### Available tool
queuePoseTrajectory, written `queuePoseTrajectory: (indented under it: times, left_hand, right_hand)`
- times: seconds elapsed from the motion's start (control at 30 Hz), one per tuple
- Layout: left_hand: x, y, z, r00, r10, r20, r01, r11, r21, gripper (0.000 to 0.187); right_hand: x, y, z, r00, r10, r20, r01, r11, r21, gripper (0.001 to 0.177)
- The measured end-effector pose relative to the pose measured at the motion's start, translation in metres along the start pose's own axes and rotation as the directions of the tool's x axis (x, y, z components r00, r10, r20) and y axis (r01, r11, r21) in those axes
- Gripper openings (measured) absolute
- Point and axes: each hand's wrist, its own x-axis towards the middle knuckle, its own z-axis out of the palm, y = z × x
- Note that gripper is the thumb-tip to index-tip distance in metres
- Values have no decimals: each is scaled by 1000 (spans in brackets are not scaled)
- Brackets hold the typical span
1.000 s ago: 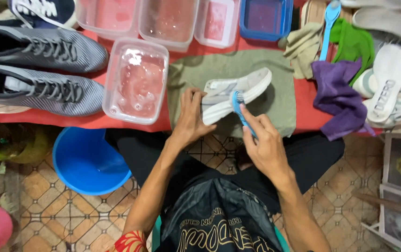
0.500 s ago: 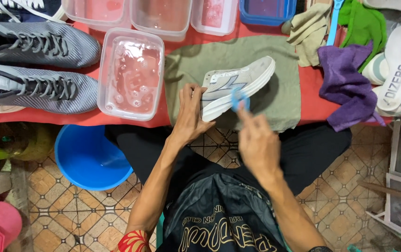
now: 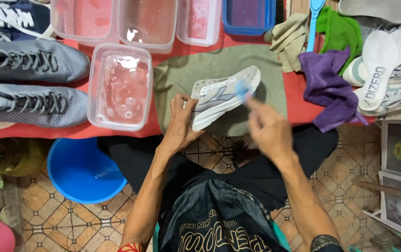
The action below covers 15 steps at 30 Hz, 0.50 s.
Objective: The person cleans the soles and upper parts of various shoes using a brush, a cloth, and cleaning solutions from containers.
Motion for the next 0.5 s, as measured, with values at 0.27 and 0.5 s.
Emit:
queuePoseTrajectory:
  times: [0.27,0.5]
  left_hand:
    - [-2,2,2,1000,-7,0,7,1000,13,72]
    - [2,4,-3,1000,22,4,-22,1000,-4,68]
  right_hand:
    - [-12,5,4,998,34,46,-34,999,-10,31]
    - [8,43,-3,975,210,79,-223,947,231,44]
